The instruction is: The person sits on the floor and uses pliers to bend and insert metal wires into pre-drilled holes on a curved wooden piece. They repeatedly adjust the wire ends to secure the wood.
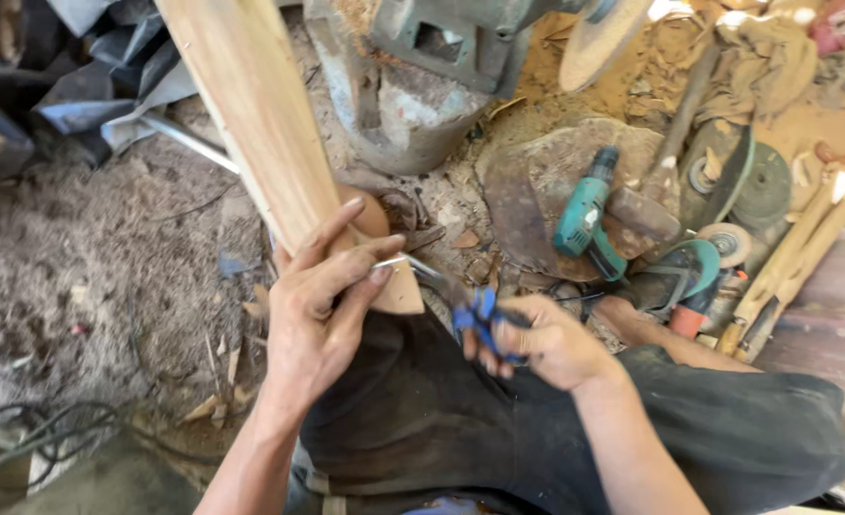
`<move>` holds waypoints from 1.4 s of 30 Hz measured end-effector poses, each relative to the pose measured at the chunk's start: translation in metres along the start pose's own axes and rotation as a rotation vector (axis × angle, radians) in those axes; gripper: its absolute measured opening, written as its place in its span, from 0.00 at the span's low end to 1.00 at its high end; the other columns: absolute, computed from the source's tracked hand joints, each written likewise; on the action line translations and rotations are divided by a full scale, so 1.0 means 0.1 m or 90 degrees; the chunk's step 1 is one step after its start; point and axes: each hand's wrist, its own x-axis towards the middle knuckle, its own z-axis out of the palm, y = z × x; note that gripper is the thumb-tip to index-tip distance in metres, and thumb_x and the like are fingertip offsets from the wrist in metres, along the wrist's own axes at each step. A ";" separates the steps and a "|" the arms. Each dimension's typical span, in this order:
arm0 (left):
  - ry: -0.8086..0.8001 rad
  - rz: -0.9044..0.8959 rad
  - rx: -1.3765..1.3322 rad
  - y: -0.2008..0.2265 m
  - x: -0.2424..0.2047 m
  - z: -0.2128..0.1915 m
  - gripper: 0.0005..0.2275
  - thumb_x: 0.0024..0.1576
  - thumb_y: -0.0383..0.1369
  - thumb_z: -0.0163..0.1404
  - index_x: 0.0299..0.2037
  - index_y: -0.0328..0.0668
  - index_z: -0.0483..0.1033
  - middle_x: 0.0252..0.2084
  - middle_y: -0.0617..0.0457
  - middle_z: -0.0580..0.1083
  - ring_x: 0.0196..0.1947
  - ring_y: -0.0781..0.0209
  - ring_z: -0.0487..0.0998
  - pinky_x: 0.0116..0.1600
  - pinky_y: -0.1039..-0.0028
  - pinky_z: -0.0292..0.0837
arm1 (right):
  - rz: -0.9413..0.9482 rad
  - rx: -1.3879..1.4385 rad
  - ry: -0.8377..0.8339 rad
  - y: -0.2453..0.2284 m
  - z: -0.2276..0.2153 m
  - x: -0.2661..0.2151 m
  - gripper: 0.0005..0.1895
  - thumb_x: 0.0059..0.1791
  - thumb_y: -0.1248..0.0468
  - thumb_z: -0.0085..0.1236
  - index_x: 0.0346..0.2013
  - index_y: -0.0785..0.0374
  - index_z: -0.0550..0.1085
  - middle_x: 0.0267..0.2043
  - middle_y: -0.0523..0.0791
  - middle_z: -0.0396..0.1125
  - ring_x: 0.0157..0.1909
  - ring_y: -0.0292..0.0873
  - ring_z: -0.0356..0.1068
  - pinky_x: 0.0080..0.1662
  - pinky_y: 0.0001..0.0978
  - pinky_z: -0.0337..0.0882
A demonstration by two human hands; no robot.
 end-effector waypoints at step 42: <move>-0.059 0.228 0.217 -0.17 0.00 -0.09 0.29 0.41 0.36 0.63 0.55 0.37 0.73 0.69 0.32 0.63 0.70 0.30 0.61 0.67 0.46 0.63 | -0.535 0.058 0.155 -0.67 0.80 0.66 0.03 0.57 0.67 0.55 0.44 0.64 0.73 0.40 0.50 0.72 0.39 0.42 0.73 0.41 0.29 0.71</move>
